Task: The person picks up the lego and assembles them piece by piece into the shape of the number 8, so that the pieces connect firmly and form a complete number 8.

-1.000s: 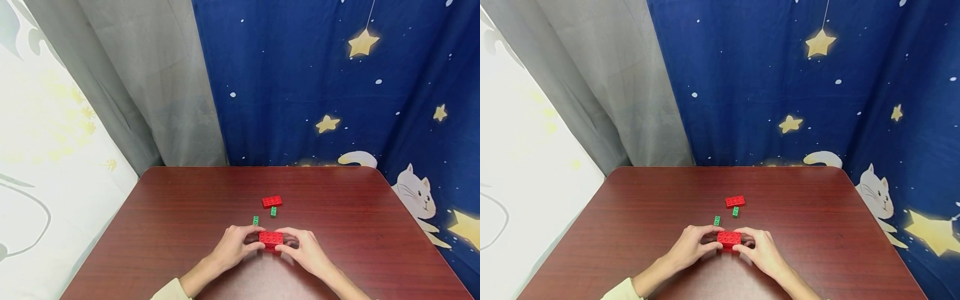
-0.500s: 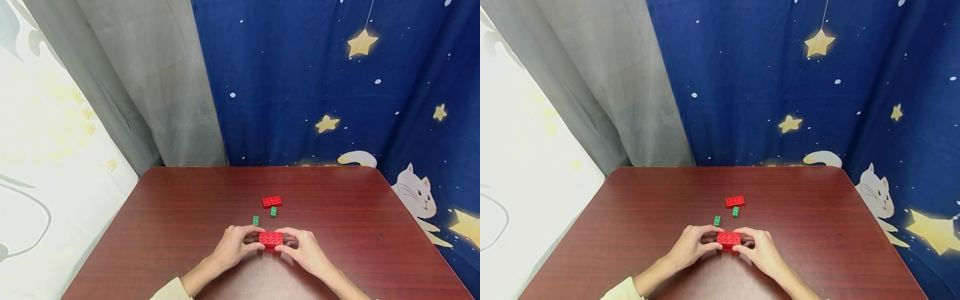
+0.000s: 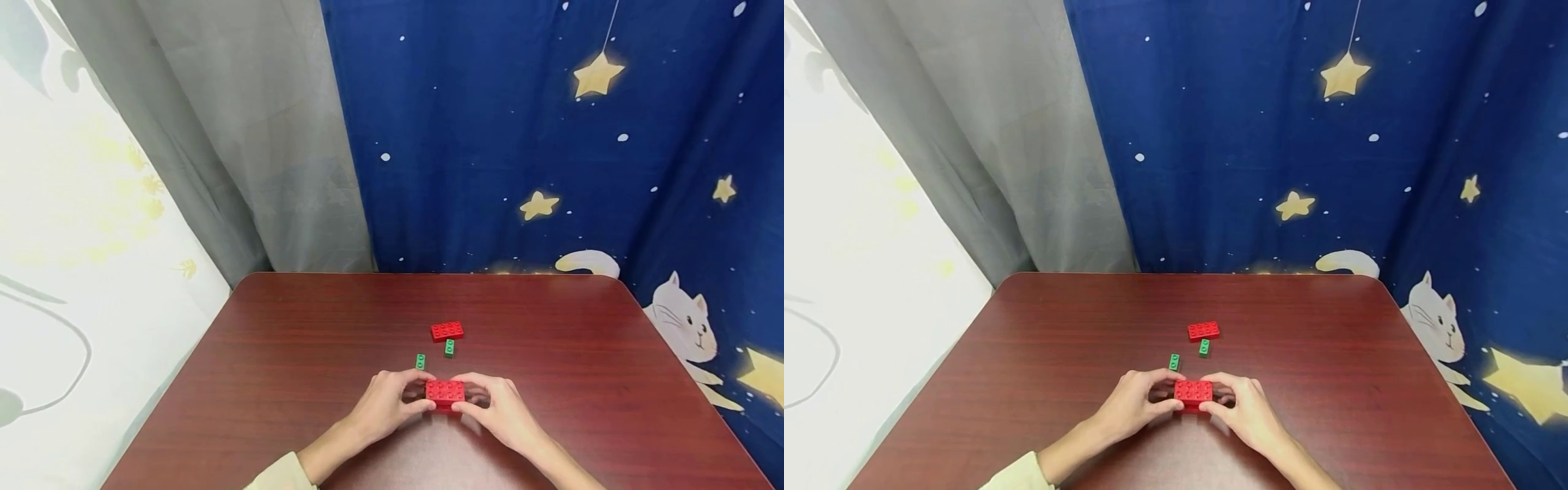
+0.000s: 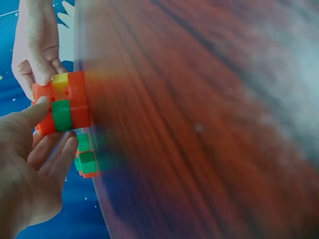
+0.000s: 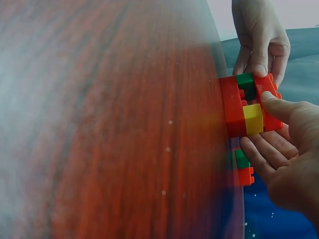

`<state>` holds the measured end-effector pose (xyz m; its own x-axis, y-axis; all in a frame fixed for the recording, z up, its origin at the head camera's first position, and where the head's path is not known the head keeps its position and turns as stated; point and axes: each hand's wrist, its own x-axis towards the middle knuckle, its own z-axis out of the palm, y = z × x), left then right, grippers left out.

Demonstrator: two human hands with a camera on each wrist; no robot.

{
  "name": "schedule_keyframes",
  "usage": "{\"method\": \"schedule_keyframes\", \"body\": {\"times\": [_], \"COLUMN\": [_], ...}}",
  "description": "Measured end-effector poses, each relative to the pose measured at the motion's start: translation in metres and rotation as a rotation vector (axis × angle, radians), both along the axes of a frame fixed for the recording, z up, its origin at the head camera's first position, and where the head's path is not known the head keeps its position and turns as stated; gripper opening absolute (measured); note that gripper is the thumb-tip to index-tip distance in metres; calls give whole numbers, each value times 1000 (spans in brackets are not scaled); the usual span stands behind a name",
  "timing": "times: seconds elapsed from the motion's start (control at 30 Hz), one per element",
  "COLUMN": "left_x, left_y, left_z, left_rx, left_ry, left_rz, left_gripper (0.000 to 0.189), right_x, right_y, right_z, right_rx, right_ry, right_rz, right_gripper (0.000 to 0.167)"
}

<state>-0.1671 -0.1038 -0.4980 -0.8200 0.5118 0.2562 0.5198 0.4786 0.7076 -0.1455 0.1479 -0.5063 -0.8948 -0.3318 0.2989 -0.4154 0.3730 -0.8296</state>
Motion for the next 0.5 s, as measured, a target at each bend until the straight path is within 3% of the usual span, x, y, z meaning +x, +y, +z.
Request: {"method": "schedule_keyframes", "body": {"times": [0.17,0.5], "left_x": [0,-1], "left_y": [1,2], "left_z": [1,1], "left_rx": [-14,54], "left_ry": [17,-4], "left_rz": [-13,17], "left_gripper": [46,35], "right_x": [1,0], "right_y": [1,1], "right_z": [-1,1], "right_rx": [-6,-4], "right_ry": [-2,-21], "right_rz": [-2,8], "right_gripper": [29,30]}}
